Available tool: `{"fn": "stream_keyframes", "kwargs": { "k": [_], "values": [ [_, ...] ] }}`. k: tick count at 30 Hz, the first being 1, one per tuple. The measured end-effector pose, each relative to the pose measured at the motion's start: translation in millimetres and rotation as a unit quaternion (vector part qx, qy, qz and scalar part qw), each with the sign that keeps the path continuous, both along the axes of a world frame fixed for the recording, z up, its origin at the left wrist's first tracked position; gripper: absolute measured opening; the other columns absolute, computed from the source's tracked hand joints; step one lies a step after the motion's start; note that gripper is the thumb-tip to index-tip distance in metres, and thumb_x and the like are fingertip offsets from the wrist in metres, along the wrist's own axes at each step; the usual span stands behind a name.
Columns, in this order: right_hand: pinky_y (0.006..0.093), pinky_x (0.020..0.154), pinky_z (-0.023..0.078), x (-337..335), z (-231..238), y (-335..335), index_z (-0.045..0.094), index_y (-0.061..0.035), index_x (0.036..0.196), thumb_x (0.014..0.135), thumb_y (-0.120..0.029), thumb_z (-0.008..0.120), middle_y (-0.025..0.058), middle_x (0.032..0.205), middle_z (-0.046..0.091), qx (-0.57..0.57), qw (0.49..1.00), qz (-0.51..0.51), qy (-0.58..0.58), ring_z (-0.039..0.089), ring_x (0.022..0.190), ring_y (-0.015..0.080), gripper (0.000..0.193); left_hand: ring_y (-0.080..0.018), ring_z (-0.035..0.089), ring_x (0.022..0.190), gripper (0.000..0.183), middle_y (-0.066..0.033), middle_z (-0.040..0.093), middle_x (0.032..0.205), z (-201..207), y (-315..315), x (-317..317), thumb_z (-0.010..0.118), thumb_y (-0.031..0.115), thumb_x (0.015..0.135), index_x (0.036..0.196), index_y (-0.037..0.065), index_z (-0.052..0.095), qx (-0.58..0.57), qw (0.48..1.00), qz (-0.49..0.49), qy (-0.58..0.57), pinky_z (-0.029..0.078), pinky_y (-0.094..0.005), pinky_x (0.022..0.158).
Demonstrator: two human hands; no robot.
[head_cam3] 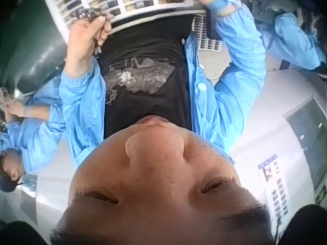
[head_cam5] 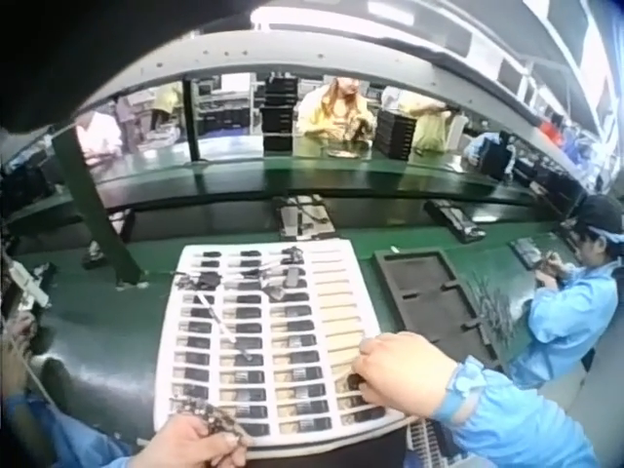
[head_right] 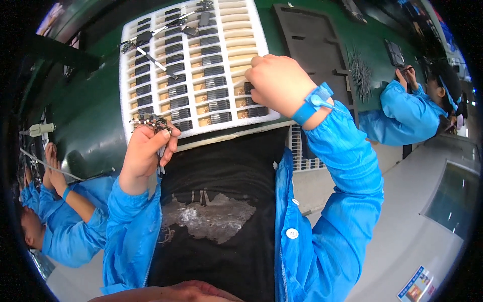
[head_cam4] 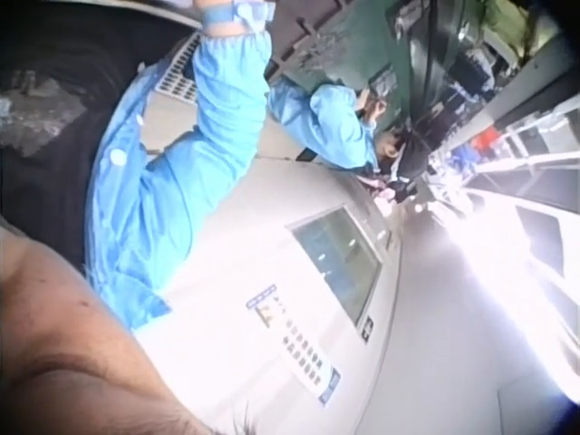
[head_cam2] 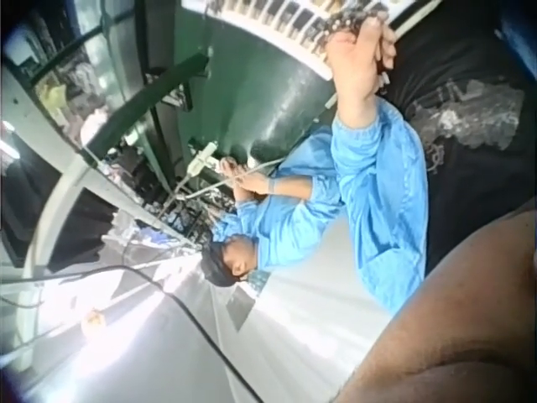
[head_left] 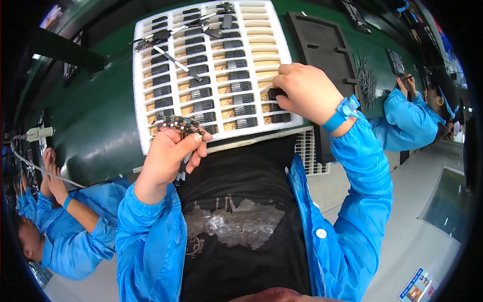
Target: The person assembles small electronic circuit boards by attaching wires and checking components at a factory workbench. The wires are cut with wire cutters.
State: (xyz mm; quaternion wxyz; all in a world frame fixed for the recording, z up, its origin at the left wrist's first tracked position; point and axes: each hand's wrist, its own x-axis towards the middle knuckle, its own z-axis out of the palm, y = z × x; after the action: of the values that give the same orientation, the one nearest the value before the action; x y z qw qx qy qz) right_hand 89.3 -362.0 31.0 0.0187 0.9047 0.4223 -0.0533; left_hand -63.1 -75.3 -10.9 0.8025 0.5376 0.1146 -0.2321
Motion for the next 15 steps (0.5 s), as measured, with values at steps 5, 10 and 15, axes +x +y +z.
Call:
{"fn": "stream_keyframes", "kwargs": {
  "k": [5,10,15],
  "values": [
    [0.0404,0.079,0.055,9.6,-5.3,-1.4,0.069,-0.0044,0.09,0.078,-0.018,0.074,0.0097,0.092,0.065,0.001,1.0,0.012,0.01,0.065,0.092,0.0303,0.019,-0.0098,0.056,0.057,0.022,-0.0084,0.065,0.077,0.7,-1.6,0.7,0.057,0.015,0.1,0.108,-0.005,0.063,0.013,1.0,0.005,-0.011,0.042,-0.021,0.044],
    [0.0388,0.074,0.053,10.9,10.2,-10.0,0.066,-0.0027,0.09,0.079,-0.014,0.076,0.0099,0.089,0.063,0.177,0.98,0.014,0.088,0.063,0.085,0.0296,0.019,-0.0087,0.06,0.061,0.023,-0.0058,0.067,0.078,1.4,0.8,0.3,0.057,0.012,0.1,0.11,-0.007,0.066,-0.008,1.0,-0.006,0.004,0.046,-0.0218,0.047],
    [0.0379,0.077,0.053,10.1,10.2,26.7,0.065,-0.0061,0.09,0.078,-0.015,0.078,0.0081,0.091,0.062,0.287,0.951,0.032,-0.111,0.063,0.09,0.0285,0.02,-0.0086,0.058,0.058,0.022,-0.0059,0.067,0.077,5.3,-3.3,0.7,0.058,0.012,0.099,0.109,-0.005,0.066,0.016,1.0,-0.014,0.004,0.045,-0.0209,0.047]
  ]
}}
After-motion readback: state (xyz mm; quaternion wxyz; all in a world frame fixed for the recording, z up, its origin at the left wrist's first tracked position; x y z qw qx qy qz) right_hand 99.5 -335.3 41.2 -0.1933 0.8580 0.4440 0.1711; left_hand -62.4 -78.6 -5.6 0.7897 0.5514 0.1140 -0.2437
